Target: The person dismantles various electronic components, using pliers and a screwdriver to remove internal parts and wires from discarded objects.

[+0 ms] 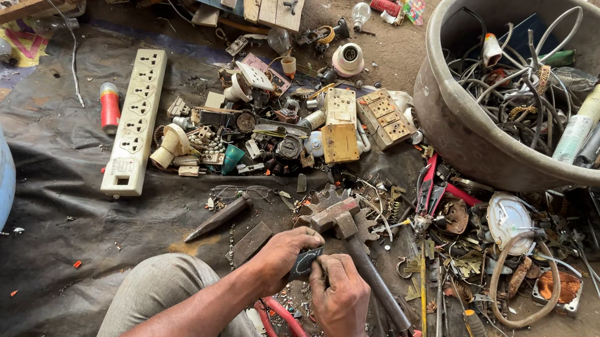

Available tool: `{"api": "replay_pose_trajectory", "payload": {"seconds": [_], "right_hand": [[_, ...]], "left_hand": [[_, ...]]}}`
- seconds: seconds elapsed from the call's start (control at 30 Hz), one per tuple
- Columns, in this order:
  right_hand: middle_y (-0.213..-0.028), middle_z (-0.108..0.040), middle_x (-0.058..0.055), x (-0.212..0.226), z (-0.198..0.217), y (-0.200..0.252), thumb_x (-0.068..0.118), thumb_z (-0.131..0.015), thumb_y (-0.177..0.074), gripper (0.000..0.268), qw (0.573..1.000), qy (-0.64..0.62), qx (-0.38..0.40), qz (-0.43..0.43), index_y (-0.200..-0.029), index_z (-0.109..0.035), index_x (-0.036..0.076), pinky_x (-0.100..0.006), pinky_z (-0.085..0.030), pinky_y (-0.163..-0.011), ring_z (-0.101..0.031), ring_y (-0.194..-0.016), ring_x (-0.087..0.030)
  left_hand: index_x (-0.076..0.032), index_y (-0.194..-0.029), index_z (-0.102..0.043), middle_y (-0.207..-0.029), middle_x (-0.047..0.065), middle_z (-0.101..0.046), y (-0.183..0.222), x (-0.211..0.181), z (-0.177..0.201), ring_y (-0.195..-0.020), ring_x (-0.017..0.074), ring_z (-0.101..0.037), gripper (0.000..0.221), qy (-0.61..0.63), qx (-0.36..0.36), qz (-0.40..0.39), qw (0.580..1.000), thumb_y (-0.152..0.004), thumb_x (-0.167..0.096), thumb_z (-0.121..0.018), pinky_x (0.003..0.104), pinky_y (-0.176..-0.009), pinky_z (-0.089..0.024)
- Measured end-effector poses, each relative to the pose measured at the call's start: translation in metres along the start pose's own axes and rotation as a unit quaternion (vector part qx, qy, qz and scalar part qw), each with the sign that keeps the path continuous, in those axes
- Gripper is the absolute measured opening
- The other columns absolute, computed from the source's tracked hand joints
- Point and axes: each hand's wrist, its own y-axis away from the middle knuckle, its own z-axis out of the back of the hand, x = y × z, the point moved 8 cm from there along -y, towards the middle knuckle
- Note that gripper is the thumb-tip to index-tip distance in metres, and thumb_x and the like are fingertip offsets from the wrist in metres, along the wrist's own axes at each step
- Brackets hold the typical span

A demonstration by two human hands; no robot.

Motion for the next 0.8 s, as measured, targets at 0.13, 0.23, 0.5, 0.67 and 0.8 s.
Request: {"api": "replay_pose_trajectory", "payload": {"seconds": [0.13,0.23,0.5,0.67,0.8], "right_hand": [[-0.091,-0.071,-0.014,-0.008,-0.005,-0.001,0.000,-0.071,-0.084,0.012,0.998,-0.049,0.012,-0.023,-0.095,-0.069,-0.002,-0.031,-0.064,-0.062,-0.074,-0.076,-0.024],[-0.092,-0.072,-0.014,-0.007,-0.004,0.000,0.000,-0.072,-0.083,0.012,0.996,-0.079,0.017,-0.048,-0.095,-0.070,-0.003,-0.031,-0.064,-0.062,-0.075,-0.077,-0.023],[-0.092,-0.072,-0.014,-0.004,-0.005,-0.003,0.003,-0.073,-0.087,0.009,0.996,-0.063,0.047,-0.039,-0.094,-0.071,-0.003,-0.031,-0.064,-0.062,-0.075,-0.077,-0.022],[-0.091,-0.072,-0.014,-0.009,-0.003,-0.003,0.005,-0.075,-0.086,0.011,0.995,-0.051,0.040,-0.077,-0.093,-0.072,-0.003,-0.032,-0.063,-0.058,-0.075,-0.073,-0.023],[-0.090,-0.072,-0.013,-0.005,-0.004,-0.004,0.004,-0.074,-0.089,0.008,0.997,-0.052,0.035,-0.046,-0.094,-0.072,-0.002,-0.032,-0.063,-0.059,-0.074,-0.074,-0.022]], "left_hand": [[-0.009,-0.095,-0.066,-0.084,0.003,-0.065,0.004,0.005,-0.001,-0.068,0.0133,-0.064,0.013,0.022,-0.009,0.062,0.998,-0.094,-0.021,-0.063,0.030,-0.059,-0.058],[-0.009,-0.094,-0.066,-0.082,0.005,-0.067,0.007,0.008,-0.001,-0.064,0.0155,-0.065,0.019,0.031,-0.019,0.100,0.994,-0.096,-0.027,-0.060,0.033,-0.057,-0.059],[-0.007,-0.097,-0.065,-0.081,0.005,-0.068,0.013,0.003,-0.005,-0.065,0.0154,-0.066,0.025,-0.005,-0.022,0.109,0.994,-0.101,-0.029,-0.054,0.037,-0.059,-0.062],[-0.008,-0.096,-0.064,-0.082,0.007,-0.068,0.012,0.004,-0.005,-0.065,0.0169,-0.067,0.027,0.022,-0.019,0.114,0.993,-0.102,-0.031,-0.052,0.039,-0.062,-0.064],[-0.008,-0.096,-0.064,-0.081,0.006,-0.067,0.013,0.005,-0.004,-0.065,0.0165,-0.067,0.027,0.010,-0.028,0.120,0.992,-0.102,-0.032,-0.052,0.040,-0.060,-0.063]]}}
